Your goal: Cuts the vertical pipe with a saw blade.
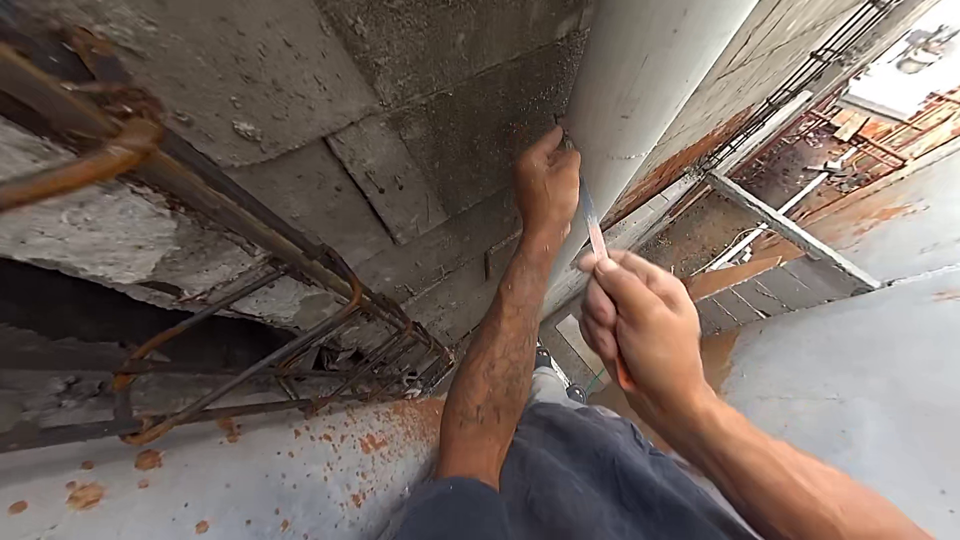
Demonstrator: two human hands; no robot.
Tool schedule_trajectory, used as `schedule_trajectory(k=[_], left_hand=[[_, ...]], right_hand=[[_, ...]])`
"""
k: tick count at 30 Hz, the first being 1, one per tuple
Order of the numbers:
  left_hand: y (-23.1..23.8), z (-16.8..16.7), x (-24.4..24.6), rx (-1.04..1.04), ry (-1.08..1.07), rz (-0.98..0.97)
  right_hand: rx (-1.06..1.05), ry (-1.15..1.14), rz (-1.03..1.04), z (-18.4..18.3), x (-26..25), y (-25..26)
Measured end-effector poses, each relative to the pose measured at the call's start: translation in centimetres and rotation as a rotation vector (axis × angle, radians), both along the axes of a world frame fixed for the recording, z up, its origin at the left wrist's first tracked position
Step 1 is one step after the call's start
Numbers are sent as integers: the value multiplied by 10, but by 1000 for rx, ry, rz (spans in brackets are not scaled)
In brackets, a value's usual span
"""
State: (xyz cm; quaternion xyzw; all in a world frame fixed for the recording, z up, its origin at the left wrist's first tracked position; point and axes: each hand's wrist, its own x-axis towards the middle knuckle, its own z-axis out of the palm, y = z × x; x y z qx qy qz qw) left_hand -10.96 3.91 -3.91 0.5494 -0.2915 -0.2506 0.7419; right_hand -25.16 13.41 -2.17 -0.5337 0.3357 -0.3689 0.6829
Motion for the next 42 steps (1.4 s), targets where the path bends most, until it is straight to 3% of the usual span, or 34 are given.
schedule_trajectory(k=[4, 9, 13, 17, 22, 26, 31, 36, 42], left_hand=[[-17, -4, 15, -20, 18, -31], [-4, -11, 1, -77, 17, -11], [-17, -6, 15, -51, 15, -47], [-5, -11, -5, -82, -35, 18], [-22, -7, 20, -39, -8, -96], [3, -10, -2, -72, 11, -46], [-19, -6, 17, -64, 38, -121], [3, -9, -4, -67, 46, -47], [-17, -3, 19, -55, 49, -130]], right_hand=[[-72, 67, 13, 0, 20, -8], [-111, 23, -14, -19, 4, -4], [-142, 56, -12, -9, 21, -14], [-142, -4, 3, -17, -6, -3], [-209, 67, -43, -13, 27, -13], [-186, 30, -9, -17, 0, 8], [-245, 91, -68, -16, 28, -9], [-243, 57, -17, -22, 1, 7], [-259, 120, -43, -16, 26, -5]])
